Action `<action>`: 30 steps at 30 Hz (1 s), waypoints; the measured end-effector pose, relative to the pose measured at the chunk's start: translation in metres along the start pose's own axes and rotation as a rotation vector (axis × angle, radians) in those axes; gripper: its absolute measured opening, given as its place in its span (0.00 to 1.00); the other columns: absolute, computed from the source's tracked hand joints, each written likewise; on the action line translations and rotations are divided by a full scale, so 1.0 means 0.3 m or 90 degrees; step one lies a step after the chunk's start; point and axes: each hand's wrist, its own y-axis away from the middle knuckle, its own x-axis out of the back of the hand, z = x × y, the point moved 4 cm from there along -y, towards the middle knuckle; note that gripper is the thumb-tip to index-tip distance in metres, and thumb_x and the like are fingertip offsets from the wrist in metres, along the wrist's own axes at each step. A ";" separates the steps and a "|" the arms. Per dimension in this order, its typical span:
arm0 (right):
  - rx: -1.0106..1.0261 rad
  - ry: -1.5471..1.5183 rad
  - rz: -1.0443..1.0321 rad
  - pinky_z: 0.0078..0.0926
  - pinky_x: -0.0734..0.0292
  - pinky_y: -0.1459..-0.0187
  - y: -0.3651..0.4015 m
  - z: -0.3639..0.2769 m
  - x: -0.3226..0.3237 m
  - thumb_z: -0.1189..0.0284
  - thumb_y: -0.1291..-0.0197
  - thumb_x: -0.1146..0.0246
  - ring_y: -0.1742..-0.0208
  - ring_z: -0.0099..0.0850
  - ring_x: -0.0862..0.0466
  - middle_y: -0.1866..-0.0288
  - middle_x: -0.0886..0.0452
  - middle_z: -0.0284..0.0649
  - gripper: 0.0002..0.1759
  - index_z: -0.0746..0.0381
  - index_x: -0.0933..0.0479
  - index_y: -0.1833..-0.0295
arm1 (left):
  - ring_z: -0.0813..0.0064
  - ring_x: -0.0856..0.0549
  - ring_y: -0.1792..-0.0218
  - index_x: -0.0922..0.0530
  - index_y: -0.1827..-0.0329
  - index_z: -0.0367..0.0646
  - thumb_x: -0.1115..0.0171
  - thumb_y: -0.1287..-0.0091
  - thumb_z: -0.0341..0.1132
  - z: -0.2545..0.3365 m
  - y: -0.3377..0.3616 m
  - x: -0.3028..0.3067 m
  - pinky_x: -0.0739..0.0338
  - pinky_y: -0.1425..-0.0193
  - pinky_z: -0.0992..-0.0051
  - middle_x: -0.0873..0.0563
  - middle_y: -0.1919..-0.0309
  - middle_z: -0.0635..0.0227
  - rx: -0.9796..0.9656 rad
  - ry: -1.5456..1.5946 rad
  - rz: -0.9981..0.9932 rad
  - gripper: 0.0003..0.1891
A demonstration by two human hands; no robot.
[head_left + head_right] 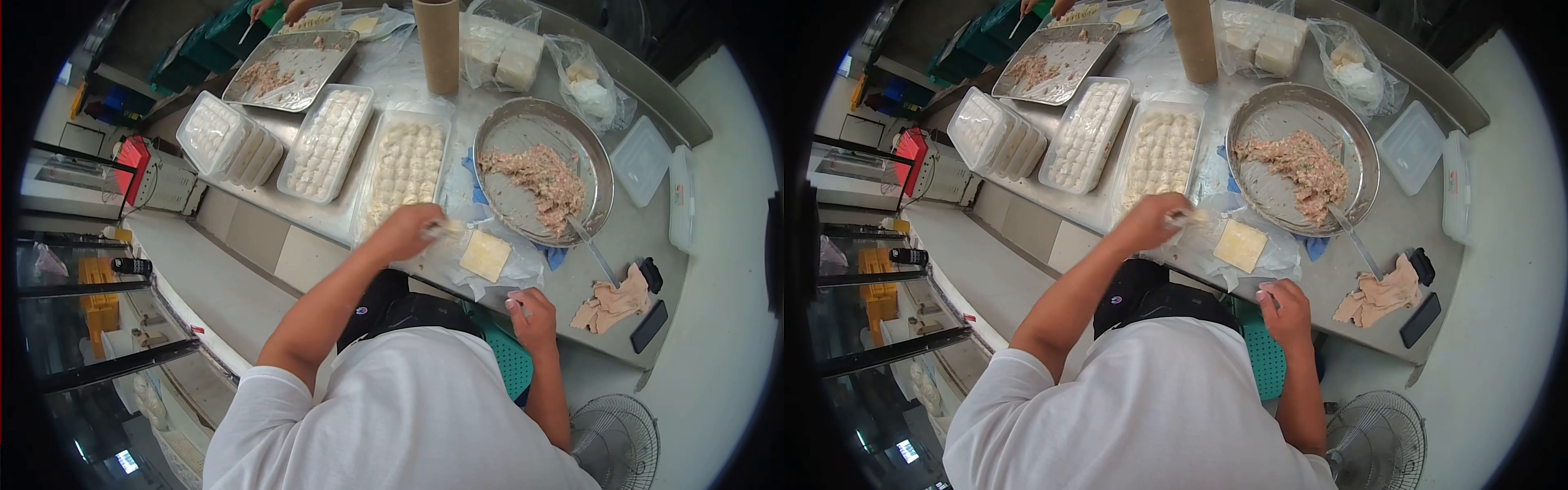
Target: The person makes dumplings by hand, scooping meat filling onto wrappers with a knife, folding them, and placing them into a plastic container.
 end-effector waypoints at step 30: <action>-0.133 0.718 -0.123 0.46 0.21 0.61 -0.272 -0.030 0.457 0.73 0.36 0.47 0.60 0.48 0.16 0.60 0.21 0.49 0.13 0.61 0.19 0.51 | 0.53 0.21 0.43 0.19 0.53 0.39 0.31 0.50 0.21 0.139 -0.015 -0.199 0.24 0.38 0.61 0.18 0.48 0.56 -0.113 -0.077 -0.066 0.19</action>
